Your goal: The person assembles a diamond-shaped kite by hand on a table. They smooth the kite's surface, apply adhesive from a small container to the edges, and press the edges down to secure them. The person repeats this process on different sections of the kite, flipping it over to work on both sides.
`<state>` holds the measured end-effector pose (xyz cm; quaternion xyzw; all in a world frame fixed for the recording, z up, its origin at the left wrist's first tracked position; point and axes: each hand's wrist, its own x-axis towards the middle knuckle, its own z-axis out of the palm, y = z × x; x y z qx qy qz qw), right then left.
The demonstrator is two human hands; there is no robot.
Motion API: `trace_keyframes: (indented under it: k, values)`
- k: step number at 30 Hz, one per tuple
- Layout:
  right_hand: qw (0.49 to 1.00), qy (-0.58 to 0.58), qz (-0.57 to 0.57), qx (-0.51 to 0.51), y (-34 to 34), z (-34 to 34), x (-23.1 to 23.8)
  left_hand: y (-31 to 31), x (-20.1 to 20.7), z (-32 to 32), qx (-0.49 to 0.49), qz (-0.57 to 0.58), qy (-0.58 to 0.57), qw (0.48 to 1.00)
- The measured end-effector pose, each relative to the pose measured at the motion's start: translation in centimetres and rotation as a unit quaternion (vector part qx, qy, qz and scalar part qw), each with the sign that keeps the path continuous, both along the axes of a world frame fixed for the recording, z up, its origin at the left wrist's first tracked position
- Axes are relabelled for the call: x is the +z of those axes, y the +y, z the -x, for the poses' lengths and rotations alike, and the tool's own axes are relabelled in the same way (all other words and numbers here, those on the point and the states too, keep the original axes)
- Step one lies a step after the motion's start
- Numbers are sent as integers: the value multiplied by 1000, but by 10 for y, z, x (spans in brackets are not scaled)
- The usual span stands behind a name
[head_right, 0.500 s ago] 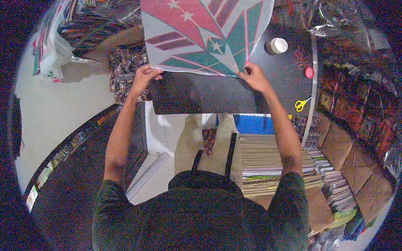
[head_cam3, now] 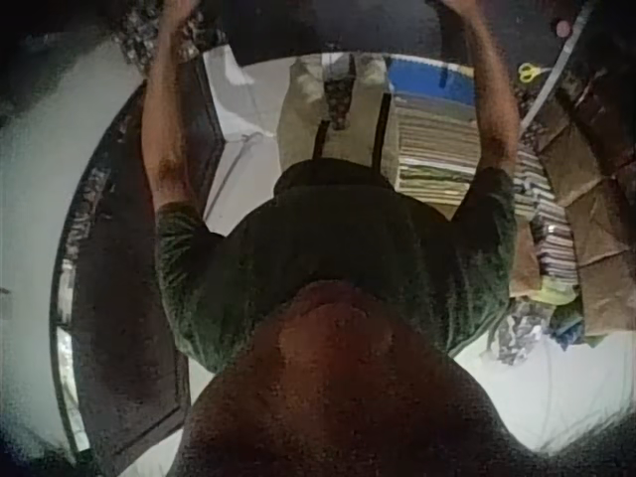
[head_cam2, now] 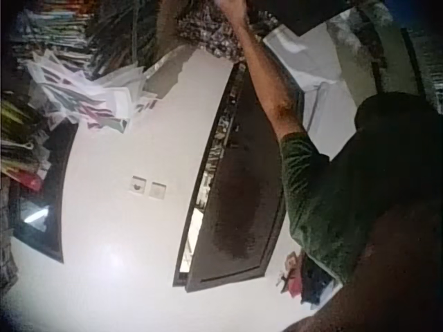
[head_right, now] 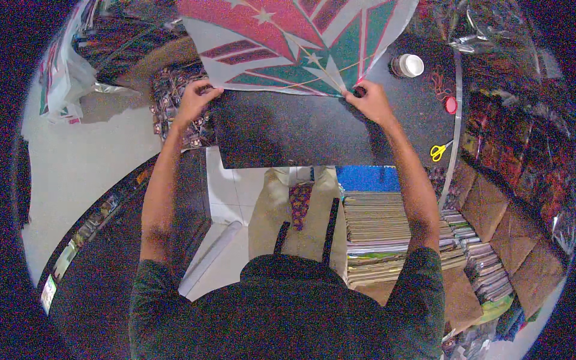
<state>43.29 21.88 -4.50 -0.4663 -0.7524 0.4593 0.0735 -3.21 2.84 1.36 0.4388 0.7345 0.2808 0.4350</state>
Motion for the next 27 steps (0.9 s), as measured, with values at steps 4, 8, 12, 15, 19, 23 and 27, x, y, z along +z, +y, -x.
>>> trace_keyframes:
  k: [4,8,12,15,19,23,27]
  values:
    - [1000,-8,-21,11,7,0,2,8,3,-3,-76,-85,90,989]
    - [998,-24,-55,27,13,2,9,17,3,-8,-107,-110,153,976]
    - [996,36,-74,23,11,3,13,19,-2,-11,-107,-150,174,967]
    - [993,53,-100,30,12,2,5,19,-7,-9,-111,-195,205,953]
    - [992,26,-117,26,13,-1,-2,18,-11,-9,-114,-148,231,955]
    - [988,-22,-155,8,10,0,-2,4,-36,-4,-82,-154,263,949]
    - [977,56,-201,32,4,-9,-17,12,-42,-13,-87,-303,208,926]
